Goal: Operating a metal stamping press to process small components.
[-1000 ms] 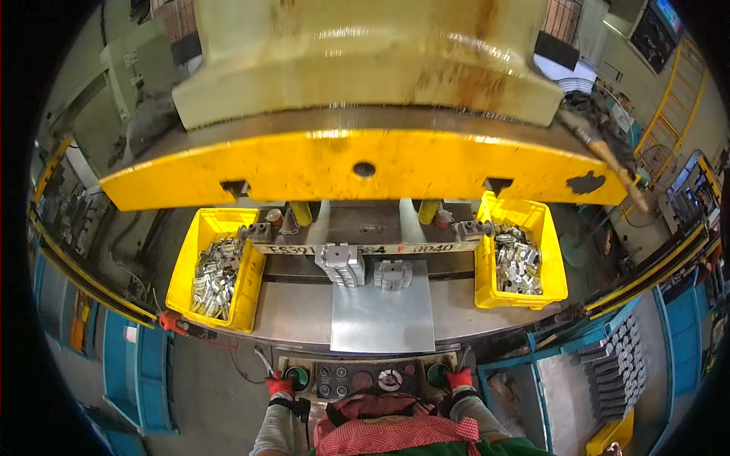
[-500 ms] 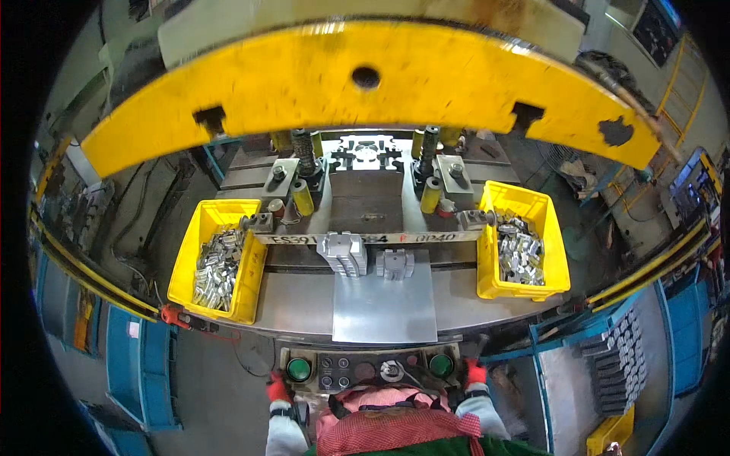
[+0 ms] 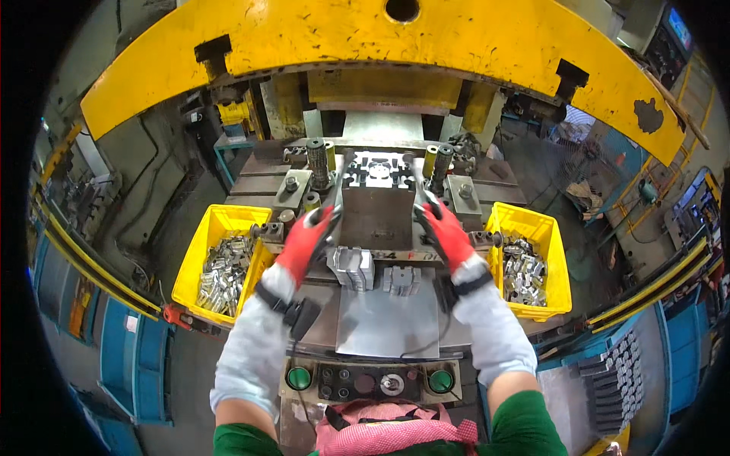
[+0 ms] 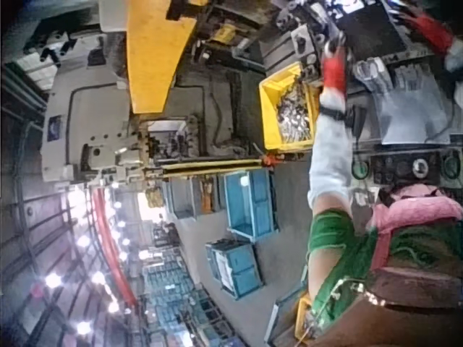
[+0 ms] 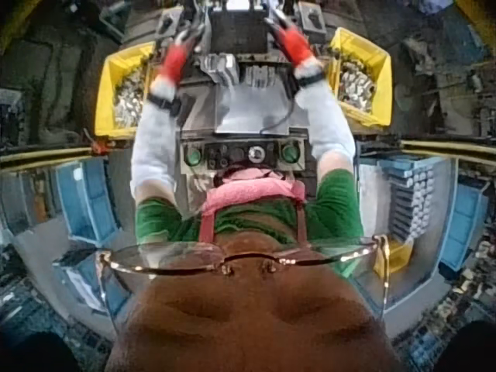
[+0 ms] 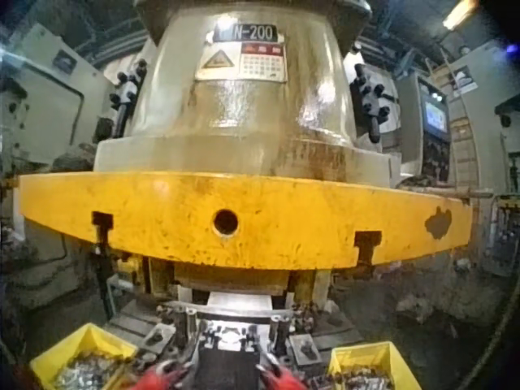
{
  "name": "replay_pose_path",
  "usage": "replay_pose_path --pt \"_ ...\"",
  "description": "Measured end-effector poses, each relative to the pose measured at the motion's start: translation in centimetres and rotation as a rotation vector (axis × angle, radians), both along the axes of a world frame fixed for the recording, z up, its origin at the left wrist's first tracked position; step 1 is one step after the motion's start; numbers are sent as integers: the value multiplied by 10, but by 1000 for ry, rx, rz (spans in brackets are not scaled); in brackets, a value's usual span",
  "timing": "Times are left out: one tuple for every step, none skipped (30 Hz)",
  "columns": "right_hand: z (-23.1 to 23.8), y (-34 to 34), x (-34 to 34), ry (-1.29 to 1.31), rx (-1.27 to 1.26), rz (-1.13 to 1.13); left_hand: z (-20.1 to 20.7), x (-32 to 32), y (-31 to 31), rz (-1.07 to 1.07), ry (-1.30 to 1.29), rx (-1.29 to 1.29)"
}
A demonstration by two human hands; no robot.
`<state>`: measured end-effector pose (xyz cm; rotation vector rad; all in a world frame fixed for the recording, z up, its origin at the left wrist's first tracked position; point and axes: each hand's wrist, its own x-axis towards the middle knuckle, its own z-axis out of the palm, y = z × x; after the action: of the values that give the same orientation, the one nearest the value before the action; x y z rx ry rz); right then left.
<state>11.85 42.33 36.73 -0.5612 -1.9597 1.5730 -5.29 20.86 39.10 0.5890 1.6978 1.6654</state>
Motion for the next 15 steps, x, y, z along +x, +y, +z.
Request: replay_pose_path --pt "6 9 -27 -62 78 18 -2 -14 26 -32 71 -13" --pt "5 18 -53 -124 152 44 -12 -31 48 -57 140 -31" --pt "0 26 -77 -188 212 16 -28 -50 70 -1 199 -137" --pt "-11 42 -94 -263 269 -32 -41 -56 94 34 249 -240" --pt "-15 52 -93 -355 319 -90 -19 -29 101 -5 154 -231" --pt "-21 62 -82 -271 181 -90 -22 -24 113 5 154 -160" --pt "-11 36 -83 -174 39 -29 -26 -32 96 77 158 -105" --pt "-3 21 -78 -80 -94 10 -25 -35 88 130 166 -36" --pt "-2 11 -55 15 -56 -74 -20 -26 77 240 215 102" --pt "1 7 -26 105 -5 -177 -2 -7 58 217 176 74" --pt "33 -28 8 82 -57 -212 0 1 18 255 31 197" --pt "21 -16 46 87 137 -332 11 12 0 303 92 7" --pt "18 -32 75 139 242 -389 -15 7 -43 272 92 160" --pt "-28 -9 120 155 -12 -470 4 36 -66 310 1 148" --pt "-33 -18 151 18 -8 -549 -24 30 -100 551 65 71"
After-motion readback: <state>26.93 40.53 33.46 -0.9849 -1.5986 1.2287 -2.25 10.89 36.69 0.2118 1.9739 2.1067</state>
